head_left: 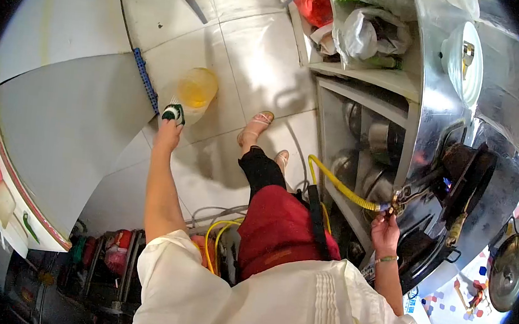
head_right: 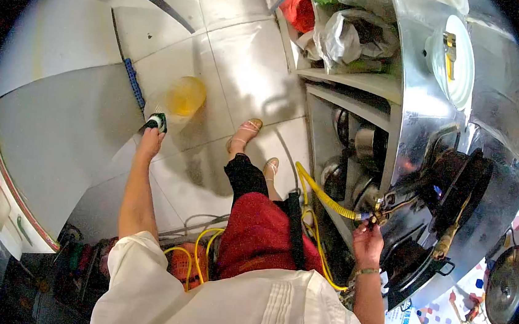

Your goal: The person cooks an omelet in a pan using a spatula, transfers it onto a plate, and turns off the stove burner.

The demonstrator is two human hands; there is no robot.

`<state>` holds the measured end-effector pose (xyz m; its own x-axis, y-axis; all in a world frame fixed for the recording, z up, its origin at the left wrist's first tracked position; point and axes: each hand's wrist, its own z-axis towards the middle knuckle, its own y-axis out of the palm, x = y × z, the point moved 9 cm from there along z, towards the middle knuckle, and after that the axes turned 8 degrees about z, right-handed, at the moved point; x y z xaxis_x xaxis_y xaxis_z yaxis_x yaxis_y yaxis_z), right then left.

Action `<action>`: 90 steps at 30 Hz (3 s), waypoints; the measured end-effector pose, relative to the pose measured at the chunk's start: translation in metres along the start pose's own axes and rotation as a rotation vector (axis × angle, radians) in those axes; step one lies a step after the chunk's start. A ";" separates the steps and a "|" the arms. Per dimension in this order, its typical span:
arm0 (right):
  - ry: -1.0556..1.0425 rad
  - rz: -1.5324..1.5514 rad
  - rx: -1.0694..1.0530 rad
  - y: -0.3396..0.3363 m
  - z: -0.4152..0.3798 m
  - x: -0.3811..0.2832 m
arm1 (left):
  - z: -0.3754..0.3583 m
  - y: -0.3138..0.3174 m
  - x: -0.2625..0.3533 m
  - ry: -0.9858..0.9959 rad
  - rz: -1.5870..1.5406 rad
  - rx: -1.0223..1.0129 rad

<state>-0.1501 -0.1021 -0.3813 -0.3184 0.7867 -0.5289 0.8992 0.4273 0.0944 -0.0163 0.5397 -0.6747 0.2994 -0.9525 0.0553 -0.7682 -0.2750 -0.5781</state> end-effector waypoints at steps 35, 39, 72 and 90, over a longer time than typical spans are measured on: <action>-0.064 0.212 -0.045 0.017 -0.007 0.017 | -0.183 -0.096 0.394 0.874 -0.541 0.041; -0.081 0.088 0.048 0.021 -0.010 0.015 | -0.268 -0.089 0.516 1.020 -0.400 -0.311; -0.101 0.366 0.046 0.020 0.011 0.036 | -0.273 -0.032 0.549 0.658 -0.471 -0.774; -0.025 0.234 -0.129 0.013 0.005 0.030 | -0.290 -0.068 0.540 0.762 -0.385 -0.442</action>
<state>-0.1462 -0.0753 -0.4005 -0.0974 0.8601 -0.5008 0.9013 0.2896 0.3221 0.0338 0.0059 -0.3692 0.2472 -0.5727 0.7816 -0.8846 -0.4626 -0.0592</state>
